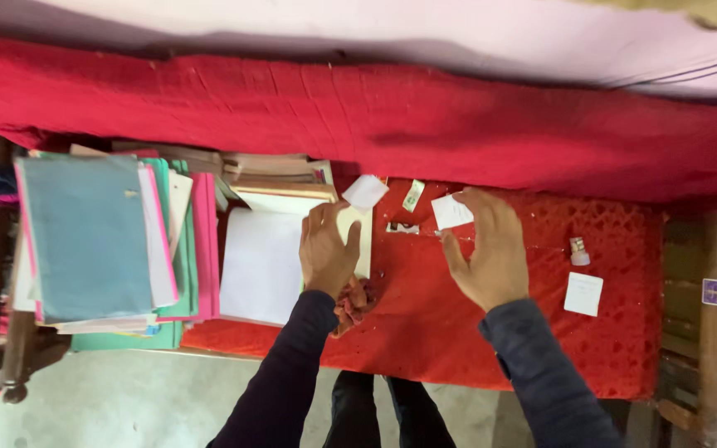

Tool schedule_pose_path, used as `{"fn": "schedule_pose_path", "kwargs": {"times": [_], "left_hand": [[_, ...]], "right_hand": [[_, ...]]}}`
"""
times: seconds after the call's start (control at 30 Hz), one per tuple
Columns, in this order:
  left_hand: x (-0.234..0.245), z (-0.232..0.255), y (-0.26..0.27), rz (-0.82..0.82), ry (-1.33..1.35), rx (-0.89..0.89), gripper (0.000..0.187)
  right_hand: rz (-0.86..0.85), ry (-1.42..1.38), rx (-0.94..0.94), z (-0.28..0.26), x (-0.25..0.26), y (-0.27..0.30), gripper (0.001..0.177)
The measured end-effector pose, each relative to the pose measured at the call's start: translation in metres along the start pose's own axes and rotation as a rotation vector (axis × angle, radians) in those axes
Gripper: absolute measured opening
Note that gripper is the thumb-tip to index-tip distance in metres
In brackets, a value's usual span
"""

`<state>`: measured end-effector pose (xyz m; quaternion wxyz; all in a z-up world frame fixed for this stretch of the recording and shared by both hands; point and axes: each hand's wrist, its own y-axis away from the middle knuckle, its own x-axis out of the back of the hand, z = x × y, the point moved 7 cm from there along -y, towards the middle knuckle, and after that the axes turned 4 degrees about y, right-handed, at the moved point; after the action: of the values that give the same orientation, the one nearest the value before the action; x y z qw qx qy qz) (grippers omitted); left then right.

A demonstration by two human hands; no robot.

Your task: The person wipes a wall shelf and a sewing machine with a cloth, then lifts the sewing machine and places it on the shelf. The person handles books and papers on the table while cleaning.

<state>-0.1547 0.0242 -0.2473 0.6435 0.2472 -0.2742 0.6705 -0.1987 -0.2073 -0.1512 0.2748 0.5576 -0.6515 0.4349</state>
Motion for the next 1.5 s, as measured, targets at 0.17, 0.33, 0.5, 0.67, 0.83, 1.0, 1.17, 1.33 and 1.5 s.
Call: {"fn": "schedule_pose_path", "kwargs": {"times": [0.17, 0.33, 0.5, 0.67, 0.83, 1.0, 1.17, 1.33, 1.5], "left_hand": [[-0.077, -0.117, 0.054, -0.088, -0.083, 0.39, 0.051], [-0.139, -0.199, 0.126, -0.205, 0.039, 0.815, 0.069], [-0.196, -0.265, 0.17, -0.189, -0.039, 0.903, 0.11], [-0.253, -0.337, 0.213, -0.288, -0.006, 1.026, 0.109], [-0.282, -0.358, 0.231, -0.446, -0.053, 0.749, 0.058], [-0.274, -0.347, 0.218, -0.064, 0.038, 0.691, 0.091], [-0.326, -0.318, 0.231, -0.265, 0.686, 0.825, 0.034], [-0.329, -0.259, 0.234, -0.325, 0.703, 0.835, 0.022], [-0.281, -0.14, 0.22, -0.442, 0.938, 0.875, 0.027]], "right_hand": [[-0.102, 0.001, -0.072, 0.022, -0.045, 0.045, 0.054], [-0.163, -0.038, -0.134, 0.041, -0.068, 0.085, 0.055], [-0.236, -0.088, -0.242, 0.058, -0.087, 0.113, 0.057], [-0.346, -0.115, -0.37, 0.07, -0.1, 0.137, 0.06], [-0.407, -0.163, -0.395, 0.07, -0.101, 0.156, 0.057], [-0.462, -0.149, -0.347, 0.074, -0.106, 0.165, 0.057], [-0.528, -0.157, -0.411, 0.091, -0.12, 0.182, 0.06], [-0.574, -0.15, -0.433, 0.105, -0.121, 0.193, 0.054], [-0.533, -0.146, -0.408, 0.103, -0.096, 0.189, 0.055]]}}
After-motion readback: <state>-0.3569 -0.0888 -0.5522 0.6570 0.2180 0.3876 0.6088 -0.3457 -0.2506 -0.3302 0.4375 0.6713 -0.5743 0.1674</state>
